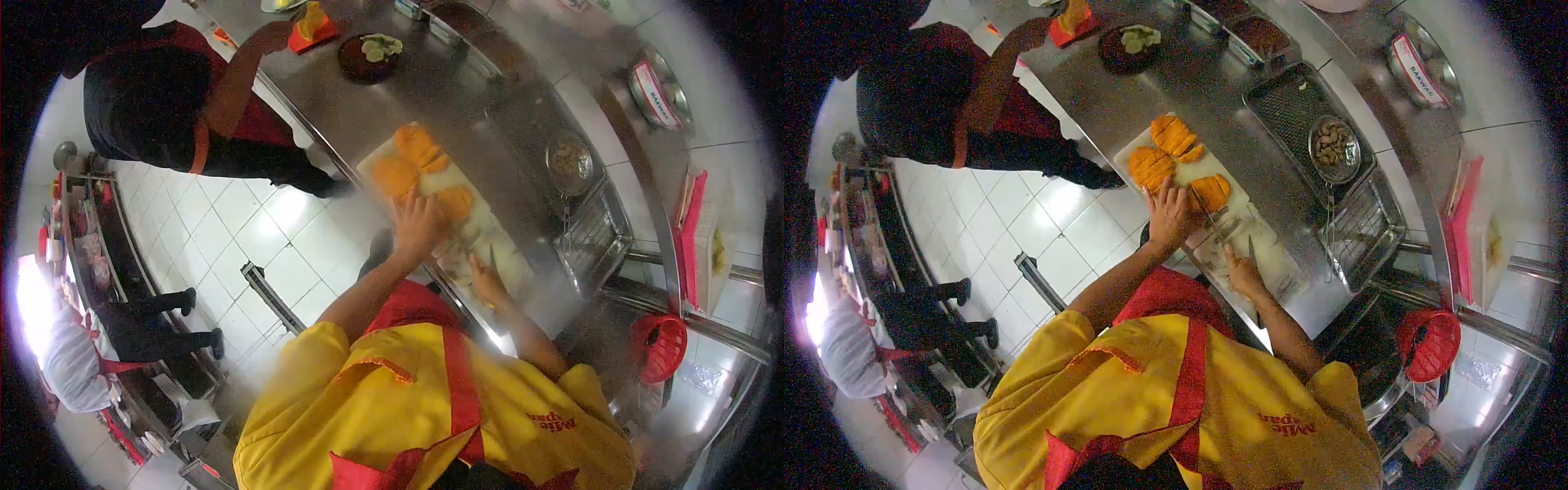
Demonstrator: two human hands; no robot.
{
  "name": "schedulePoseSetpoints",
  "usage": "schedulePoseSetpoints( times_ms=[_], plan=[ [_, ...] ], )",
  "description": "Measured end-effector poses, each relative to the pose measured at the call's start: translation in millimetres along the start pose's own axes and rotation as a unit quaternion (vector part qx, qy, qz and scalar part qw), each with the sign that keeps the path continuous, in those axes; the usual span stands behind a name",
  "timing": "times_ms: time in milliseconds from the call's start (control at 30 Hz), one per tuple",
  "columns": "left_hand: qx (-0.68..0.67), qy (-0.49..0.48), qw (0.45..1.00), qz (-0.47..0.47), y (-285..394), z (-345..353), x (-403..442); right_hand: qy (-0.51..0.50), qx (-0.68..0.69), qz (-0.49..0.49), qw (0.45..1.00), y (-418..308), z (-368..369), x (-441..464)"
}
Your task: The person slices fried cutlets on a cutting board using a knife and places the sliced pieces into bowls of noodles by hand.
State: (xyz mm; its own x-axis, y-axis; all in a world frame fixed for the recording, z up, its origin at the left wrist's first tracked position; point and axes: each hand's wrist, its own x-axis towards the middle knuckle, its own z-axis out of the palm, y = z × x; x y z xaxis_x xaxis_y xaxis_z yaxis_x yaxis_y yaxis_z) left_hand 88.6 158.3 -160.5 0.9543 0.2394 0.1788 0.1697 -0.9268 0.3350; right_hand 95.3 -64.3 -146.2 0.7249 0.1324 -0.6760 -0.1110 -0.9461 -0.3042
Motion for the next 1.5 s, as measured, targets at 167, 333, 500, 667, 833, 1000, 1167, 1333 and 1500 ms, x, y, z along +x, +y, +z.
schedulePoseSetpoints(
  times_ms=[167, 333, 500, 667, 833, 1000, 1167, 1333, 1500],
  plan=[
    [-0.015, -0.002, 1.0, 0.0, 2.8, -9.7, 5.5, 0.039, 0.033, -0.088, 0.995, 15.9, 6.7, 7.6],
    [-0.028, -0.016, 0.999, -0.004, 3.6, -17.1, 3.0, 0.094, -0.096, -0.054, 0.989, 15.7, 14.5, 5.6],
    [-0.028, 0.025, 0.999, 0.021, -2.4, -4.4, 0.8, 0.036, -0.058, -0.038, 0.997, -12.4, -11.5, -13.6],
    [-0.054, 0.001, 0.998, 0.031, -2.7, -11.9, 1.8, 0.01, -0.023, -0.07, 0.997, 17.7, -0.6, -13.4],
    [-0.042, -0.026, 0.999, 0.008, -0.6, -11.6, 5.5, 0.049, -0.05, -0.076, 0.995, 11.6, 2.3, -18.5],
    [0.013, -0.04, 0.999, 0.018, 0.2, -12.4, 7.5, -0.101, 0.088, 0.016, 0.991, -3.6, -12.0, -7.1],
    [-0.033, -0.02, 0.999, 0.021, -3.4, -13.6, 7.8, -0.221, 0.173, 0.072, 0.957, 13.3, -14.5, 6.4],
    [0.027, -0.001, 0.999, 0.037, 1.2, -18.5, 6.7, 0.131, -0.109, -0.137, 0.976, 31.4, 14.0, -8.1],
    [-0.006, -0.018, 1.0, 0.01, 2.0, -8.9, 5.8, 0.083, -0.044, -0.04, 0.995, 35.9, 7.0, -35.2]
  ],
)
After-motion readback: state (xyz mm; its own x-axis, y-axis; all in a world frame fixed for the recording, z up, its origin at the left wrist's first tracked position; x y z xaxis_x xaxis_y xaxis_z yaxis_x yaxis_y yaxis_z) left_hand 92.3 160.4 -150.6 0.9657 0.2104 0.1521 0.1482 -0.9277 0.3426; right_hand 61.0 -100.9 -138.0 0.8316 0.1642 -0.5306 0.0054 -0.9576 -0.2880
